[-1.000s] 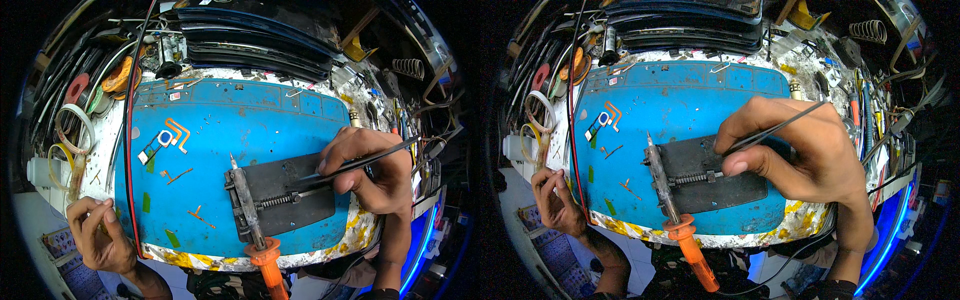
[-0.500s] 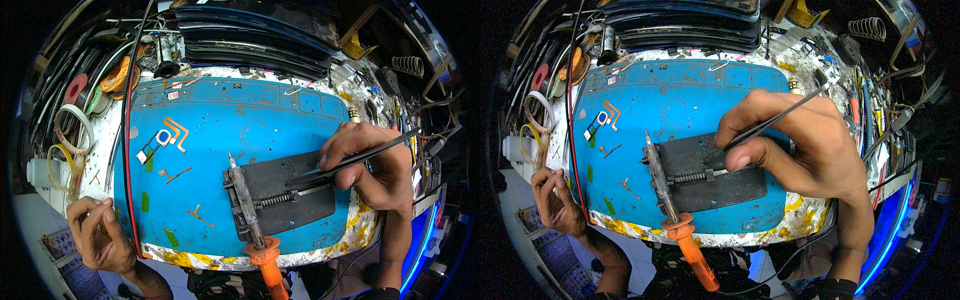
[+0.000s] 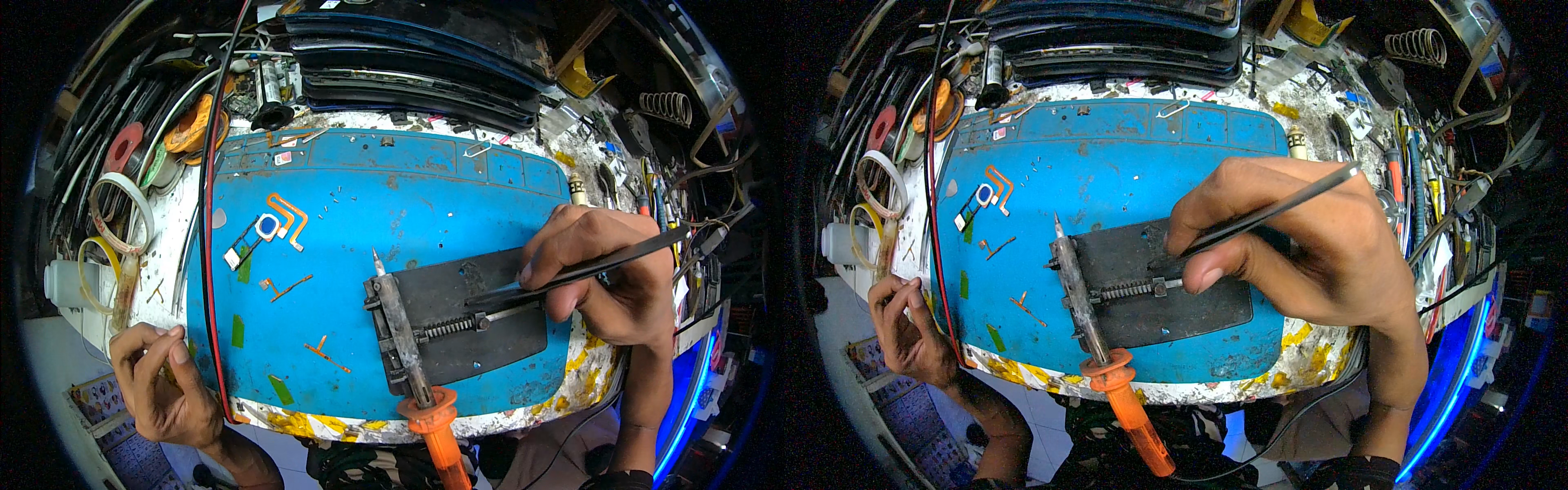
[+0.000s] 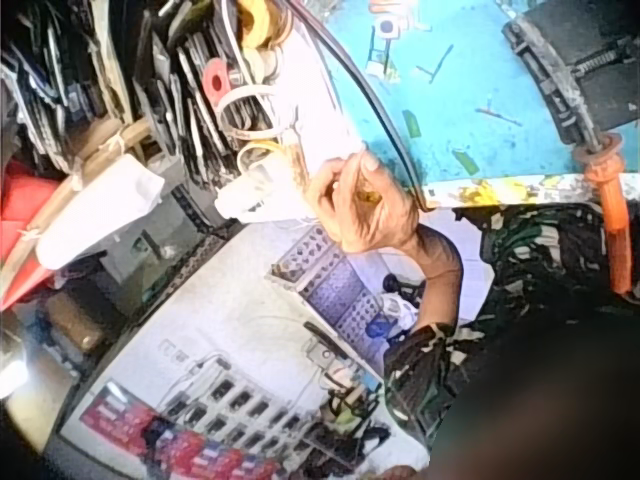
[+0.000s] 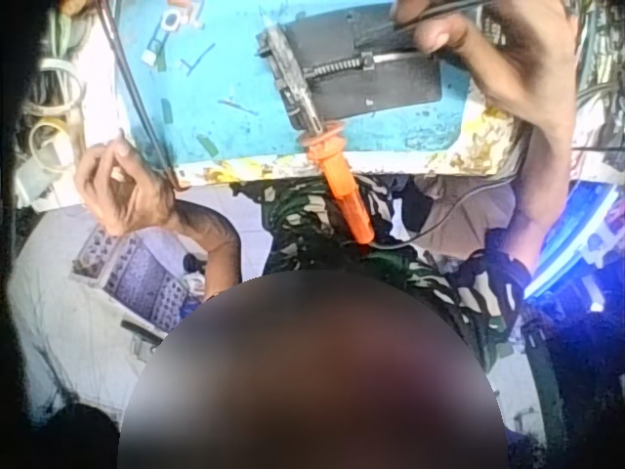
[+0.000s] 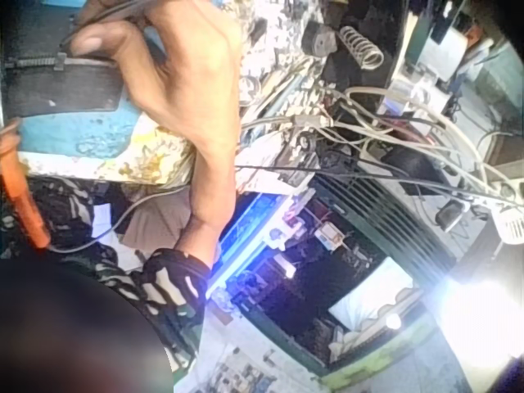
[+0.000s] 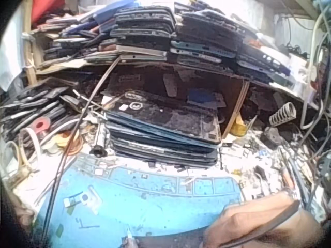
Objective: The person uses a soldering iron and tweezers to solder small electronic components on a flexible ribbon cable. They repeatedly heat the joint and apply solder, then inspect the result before continuing.
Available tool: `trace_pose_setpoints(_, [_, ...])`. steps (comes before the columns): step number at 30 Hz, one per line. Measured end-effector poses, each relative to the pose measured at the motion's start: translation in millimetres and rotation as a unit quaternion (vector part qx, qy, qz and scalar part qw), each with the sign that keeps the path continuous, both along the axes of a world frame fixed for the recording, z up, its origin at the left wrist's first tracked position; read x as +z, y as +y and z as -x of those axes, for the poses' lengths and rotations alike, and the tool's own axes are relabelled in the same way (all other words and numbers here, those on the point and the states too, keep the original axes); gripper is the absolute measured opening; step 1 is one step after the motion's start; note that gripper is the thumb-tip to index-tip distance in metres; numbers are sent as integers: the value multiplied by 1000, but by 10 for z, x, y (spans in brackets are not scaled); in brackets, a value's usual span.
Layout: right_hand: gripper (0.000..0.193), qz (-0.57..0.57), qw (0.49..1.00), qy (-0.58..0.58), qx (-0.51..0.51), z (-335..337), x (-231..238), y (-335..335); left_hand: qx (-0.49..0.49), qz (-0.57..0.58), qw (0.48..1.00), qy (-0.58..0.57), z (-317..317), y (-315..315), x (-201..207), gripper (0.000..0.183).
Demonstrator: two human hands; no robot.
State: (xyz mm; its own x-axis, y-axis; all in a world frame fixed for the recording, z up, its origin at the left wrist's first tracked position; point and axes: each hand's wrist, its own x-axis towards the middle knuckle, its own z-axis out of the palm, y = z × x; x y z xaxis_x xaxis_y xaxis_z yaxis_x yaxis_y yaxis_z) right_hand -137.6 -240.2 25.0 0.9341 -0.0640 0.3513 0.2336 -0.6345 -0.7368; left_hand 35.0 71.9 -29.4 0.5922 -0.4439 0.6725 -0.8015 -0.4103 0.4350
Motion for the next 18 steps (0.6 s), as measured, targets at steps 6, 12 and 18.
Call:
trace_pose_setpoints(6, [16, 7, 1000, -1, 5, 2, -11, -13, 12, 22, 1000, -3, 9, -33, -17, 9])
trace_pose_setpoints(12, [17, 14, 1000, 2, 6, -2, 3, -6, 11, 20, 1000, -10, 5, -34, -16, 10])
trace_pose_setpoints(18, [13, 17, 1000, -1, 8, -10, 13, 4, 4, 12, 1000, 0, 0, 0, -15, 10])
